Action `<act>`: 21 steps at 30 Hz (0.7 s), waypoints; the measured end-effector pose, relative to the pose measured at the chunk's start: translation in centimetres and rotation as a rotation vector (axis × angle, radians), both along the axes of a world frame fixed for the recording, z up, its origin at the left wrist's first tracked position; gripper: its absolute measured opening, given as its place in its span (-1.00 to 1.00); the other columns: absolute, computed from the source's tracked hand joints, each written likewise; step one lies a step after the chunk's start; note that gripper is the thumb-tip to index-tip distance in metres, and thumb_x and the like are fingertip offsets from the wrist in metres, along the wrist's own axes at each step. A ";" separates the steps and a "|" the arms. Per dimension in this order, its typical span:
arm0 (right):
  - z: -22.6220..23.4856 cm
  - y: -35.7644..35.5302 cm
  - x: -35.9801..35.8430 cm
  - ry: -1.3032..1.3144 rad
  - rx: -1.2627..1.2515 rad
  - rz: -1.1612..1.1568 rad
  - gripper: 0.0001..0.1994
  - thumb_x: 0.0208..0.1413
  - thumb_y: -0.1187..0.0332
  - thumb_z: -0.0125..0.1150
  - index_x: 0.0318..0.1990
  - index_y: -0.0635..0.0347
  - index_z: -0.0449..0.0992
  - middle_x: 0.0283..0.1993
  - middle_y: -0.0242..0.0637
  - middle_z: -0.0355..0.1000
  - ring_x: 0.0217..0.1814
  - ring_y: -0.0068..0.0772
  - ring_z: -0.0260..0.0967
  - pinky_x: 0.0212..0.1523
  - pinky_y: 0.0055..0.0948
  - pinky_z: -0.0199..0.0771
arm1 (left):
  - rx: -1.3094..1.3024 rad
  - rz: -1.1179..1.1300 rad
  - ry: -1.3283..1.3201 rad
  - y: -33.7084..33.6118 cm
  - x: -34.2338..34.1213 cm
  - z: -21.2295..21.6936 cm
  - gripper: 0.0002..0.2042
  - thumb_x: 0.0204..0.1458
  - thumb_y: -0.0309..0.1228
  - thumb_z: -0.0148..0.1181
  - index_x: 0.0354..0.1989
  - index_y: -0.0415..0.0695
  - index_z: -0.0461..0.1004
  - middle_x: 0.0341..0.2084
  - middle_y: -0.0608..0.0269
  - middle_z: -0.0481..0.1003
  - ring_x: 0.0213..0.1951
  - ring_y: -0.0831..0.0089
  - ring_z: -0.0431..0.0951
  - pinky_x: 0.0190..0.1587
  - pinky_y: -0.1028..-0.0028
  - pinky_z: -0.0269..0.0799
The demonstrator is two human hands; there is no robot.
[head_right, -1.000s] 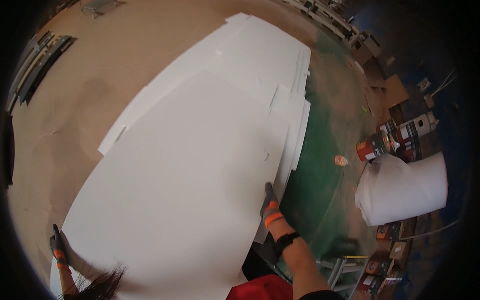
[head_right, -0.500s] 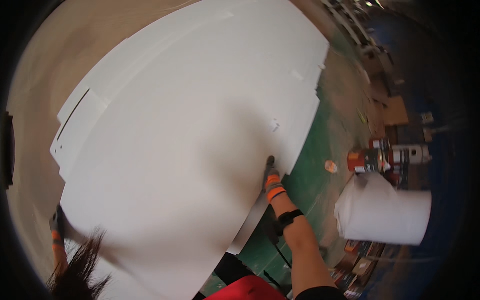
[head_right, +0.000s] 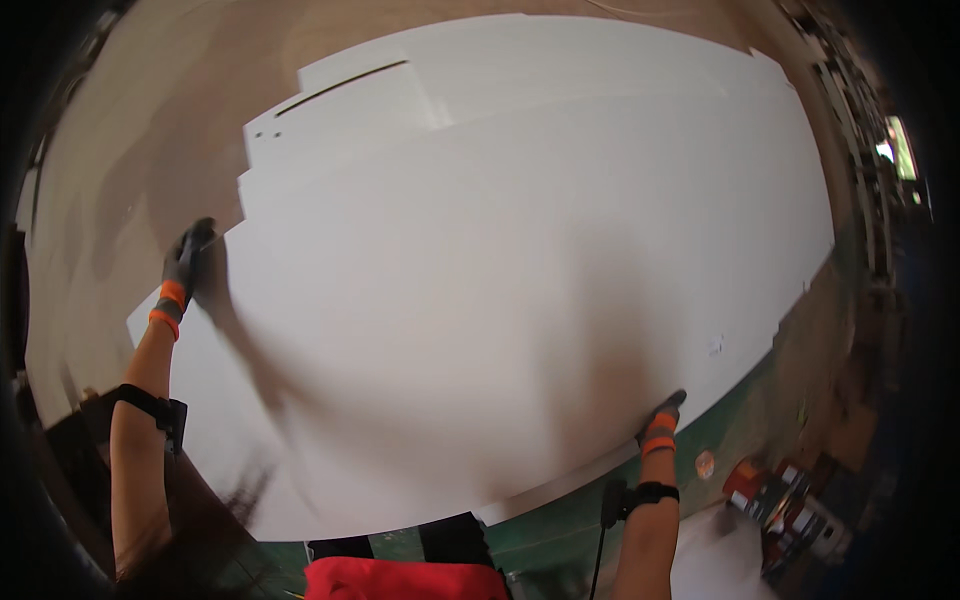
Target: The recorder is cleaning and preparing a white furniture panel by scraping off debris and wiping it with a cloth in a factory setting.
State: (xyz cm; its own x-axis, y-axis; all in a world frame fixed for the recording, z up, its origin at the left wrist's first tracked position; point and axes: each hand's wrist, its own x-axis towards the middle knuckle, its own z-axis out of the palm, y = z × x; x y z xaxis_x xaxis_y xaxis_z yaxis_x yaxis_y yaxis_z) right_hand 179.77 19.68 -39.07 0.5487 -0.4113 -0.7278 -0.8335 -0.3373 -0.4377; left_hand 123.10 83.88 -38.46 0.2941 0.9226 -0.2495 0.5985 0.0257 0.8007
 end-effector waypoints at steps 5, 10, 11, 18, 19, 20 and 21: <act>-0.1 -7.1 3.8 -0.007 0.291 -0.052 -0.08 0.04 -0.52 -0.39 0.39 -0.07 0.11 0.48 -0.34 0.01 0.48 -0.12 -0.06 0.42 0.07 -0.17 | 0.461 0.571 0.885 -9.0 -24.1 -3.1 -0.46 0.21 -0.07 -0.03 0.19 -0.27 0.34 0.20 -0.10 0.33 0.23 0.05 0.31 0.28 0.22 0.19; -2.7 -1.1 0.5 0.049 -0.066 0.018 -0.02 0.01 -0.55 -0.39 0.35 0.07 0.18 0.38 -0.20 0.19 0.38 -0.07 0.10 0.37 0.05 0.01 | 0.060 0.401 0.556 -16.1 -31.5 -2.9 -0.32 0.20 0.10 -0.09 0.23 -0.30 0.27 0.14 -0.13 0.36 0.15 0.09 0.39 0.18 0.24 0.32; -1.2 -1.0 1.3 0.076 -0.056 -0.035 0.02 -0.02 -0.58 -0.40 0.37 0.07 0.15 0.39 -0.20 0.17 0.40 -0.07 0.07 0.38 0.11 -0.02 | 0.017 0.376 0.488 -15.9 -29.0 -5.3 -0.31 0.19 0.11 -0.10 0.23 -0.30 0.26 0.15 -0.13 0.36 0.15 0.09 0.39 0.18 0.24 0.32; -1.0 -6.4 4.1 0.565 -0.214 -0.043 0.10 0.00 -0.54 -0.70 0.40 0.29 -0.01 0.49 -0.10 -0.07 0.55 -0.16 -0.21 0.49 -0.24 -0.23 | -0.245 0.105 -0.094 -14.4 3.7 -18.8 -0.24 0.14 0.19 -0.14 0.26 -0.29 0.21 0.17 -0.12 0.34 0.16 0.06 0.37 0.19 0.18 0.30; 1.6 3.4 0.6 0.359 -0.727 0.754 -0.24 0.25 -0.25 -0.53 0.31 0.17 0.22 0.25 0.06 0.29 0.29 0.08 0.25 0.30 -0.09 0.22 | -0.212 0.099 -0.079 -12.2 2.5 -16.7 -0.23 0.14 0.20 -0.15 0.26 -0.29 0.20 0.17 -0.12 0.33 0.16 0.06 0.37 0.19 0.18 0.30; 4.2 2.3 0.7 0.228 -0.811 0.861 -0.25 0.25 -0.25 -0.47 0.29 0.17 0.25 0.20 0.07 0.34 0.25 0.07 0.30 0.25 -0.10 0.27 | -0.254 0.049 -0.159 -12.7 6.4 -16.7 -0.22 0.13 0.21 -0.16 0.27 -0.29 0.19 0.17 -0.11 0.33 0.17 0.05 0.37 0.20 0.17 0.30; 6.3 0.9 0.7 0.111 -0.899 0.979 -0.27 0.25 -0.25 -0.42 0.27 0.17 0.28 0.15 0.08 0.39 0.21 0.06 0.35 0.21 -0.10 0.32 | -0.297 0.008 -0.225 -13.9 9.8 -16.8 -0.21 0.13 0.22 -0.16 0.27 -0.29 0.18 0.17 -0.11 0.33 0.17 0.05 0.37 0.20 0.16 0.30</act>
State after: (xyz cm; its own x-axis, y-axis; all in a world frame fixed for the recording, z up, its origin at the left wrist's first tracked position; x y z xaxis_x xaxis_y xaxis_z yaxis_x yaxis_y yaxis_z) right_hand 180.45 20.55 -32.82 0.8473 -0.2418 -0.4729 -0.1002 -0.9472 0.3047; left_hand 132.88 70.02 -55.30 0.3652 0.8223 -0.4365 0.4076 0.2803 0.8691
